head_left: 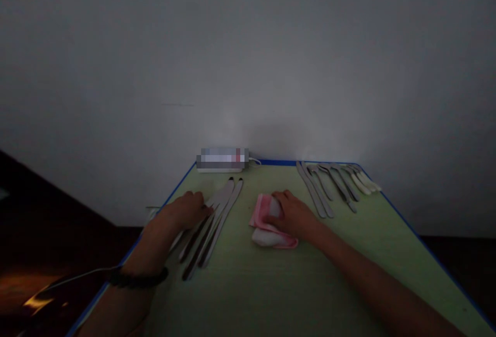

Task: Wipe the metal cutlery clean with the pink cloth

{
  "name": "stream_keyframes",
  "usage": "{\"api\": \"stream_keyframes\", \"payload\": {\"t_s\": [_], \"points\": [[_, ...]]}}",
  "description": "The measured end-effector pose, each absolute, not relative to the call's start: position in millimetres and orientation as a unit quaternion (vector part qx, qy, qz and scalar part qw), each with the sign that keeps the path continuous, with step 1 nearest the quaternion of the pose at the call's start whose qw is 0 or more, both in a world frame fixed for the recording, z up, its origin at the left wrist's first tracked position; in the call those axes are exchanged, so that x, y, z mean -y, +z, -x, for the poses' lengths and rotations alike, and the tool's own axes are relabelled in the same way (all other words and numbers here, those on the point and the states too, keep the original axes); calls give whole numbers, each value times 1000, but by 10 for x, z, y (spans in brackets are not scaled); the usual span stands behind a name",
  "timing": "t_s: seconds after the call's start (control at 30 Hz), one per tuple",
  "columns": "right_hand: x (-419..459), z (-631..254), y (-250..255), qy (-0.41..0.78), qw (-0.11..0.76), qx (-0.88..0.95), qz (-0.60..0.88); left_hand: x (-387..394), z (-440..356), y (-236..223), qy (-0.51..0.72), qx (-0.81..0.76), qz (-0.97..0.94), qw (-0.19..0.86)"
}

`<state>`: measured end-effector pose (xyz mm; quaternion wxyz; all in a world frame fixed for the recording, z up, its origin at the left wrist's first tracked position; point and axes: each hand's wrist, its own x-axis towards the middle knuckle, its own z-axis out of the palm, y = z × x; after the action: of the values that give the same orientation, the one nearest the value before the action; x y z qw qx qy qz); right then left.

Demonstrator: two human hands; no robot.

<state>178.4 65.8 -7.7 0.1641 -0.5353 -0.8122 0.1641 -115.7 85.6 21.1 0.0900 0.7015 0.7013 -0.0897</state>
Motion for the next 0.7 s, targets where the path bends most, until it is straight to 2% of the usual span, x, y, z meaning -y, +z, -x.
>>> {"api": "stream_keyframes", "payload": {"t_s": [0.2,0.43,0.57,0.7], "points": [[-715,-1697,-132,126,247,764,582,-576,992,315,-111,-703,-698,72],[-397,-1538,-147,72,188,865,460,-284,688,386,-95,-688,-715,75],[-474,-1520,-191,124,190,835,501,-256,463,388,-109,-690,-713,65],[-615,-1606,-190,203,282,796,496,-242,254,311,-102,-685,-718,73]]}}
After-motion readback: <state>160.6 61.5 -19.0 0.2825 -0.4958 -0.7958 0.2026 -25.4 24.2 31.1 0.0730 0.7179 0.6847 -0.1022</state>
